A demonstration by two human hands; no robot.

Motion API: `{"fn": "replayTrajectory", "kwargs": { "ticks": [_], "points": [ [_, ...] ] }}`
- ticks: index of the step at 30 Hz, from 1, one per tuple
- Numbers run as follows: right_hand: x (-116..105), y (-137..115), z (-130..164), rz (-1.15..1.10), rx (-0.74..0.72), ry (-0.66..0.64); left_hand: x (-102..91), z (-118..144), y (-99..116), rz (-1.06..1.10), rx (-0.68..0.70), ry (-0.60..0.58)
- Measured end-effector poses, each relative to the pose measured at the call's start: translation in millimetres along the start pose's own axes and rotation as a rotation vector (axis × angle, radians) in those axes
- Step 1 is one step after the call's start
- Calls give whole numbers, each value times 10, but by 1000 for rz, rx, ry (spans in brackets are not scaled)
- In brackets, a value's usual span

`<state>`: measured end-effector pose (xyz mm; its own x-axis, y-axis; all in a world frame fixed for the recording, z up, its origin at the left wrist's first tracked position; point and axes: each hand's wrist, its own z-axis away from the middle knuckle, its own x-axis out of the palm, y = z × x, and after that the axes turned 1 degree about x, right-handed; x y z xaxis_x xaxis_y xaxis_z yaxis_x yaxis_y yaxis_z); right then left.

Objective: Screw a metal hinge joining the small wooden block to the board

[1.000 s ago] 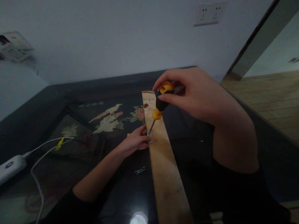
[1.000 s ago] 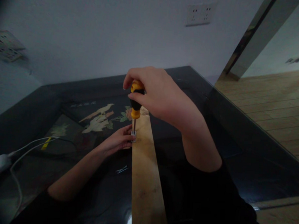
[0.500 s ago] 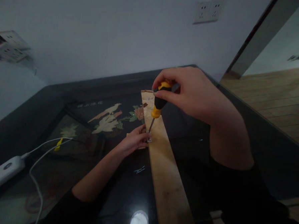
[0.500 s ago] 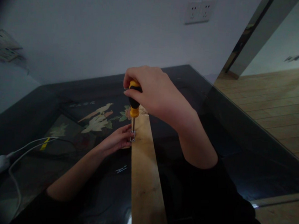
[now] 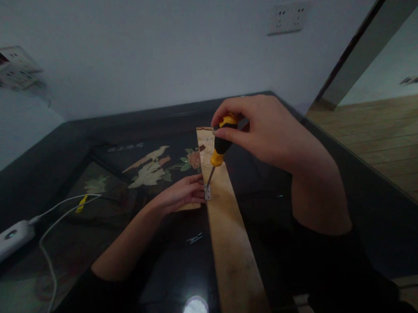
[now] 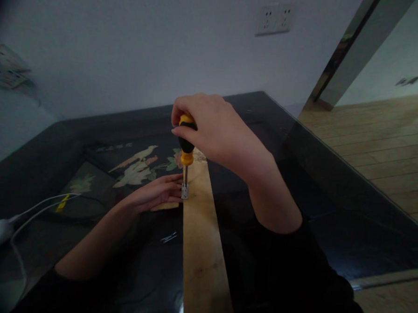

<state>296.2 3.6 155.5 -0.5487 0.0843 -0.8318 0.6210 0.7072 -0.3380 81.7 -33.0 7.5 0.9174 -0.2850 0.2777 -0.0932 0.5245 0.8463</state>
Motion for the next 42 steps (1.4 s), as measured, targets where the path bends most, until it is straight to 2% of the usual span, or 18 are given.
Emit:
{"fn": "replayTrajectory", "kwargs": {
  "ticks": [10,16,19,24,28,36,42],
  "points": [
    [5,-44,-12,-51,31,-5,-33,-59,65,-175,-9,165],
    [-82,-19,4,-130,-44,-134,-52,-94,29,-152,4,195],
    [-70,-16,10,-84,-53,-120,-71,-117,5,-123,8,204],
    [38,-78,-7,77,60,-18,-113,-157,-37,-86,11,208],
    [80,-130,-29,110,136,-11,-133,-159,-43,-81,10,193],
    [77,-77,-30,84,122,-23,-201,-89,-7,-9,-4,72],
    [68,-73,-34,23,66,-39,-186,-100,-46,-64,38,104]
  ]
}}
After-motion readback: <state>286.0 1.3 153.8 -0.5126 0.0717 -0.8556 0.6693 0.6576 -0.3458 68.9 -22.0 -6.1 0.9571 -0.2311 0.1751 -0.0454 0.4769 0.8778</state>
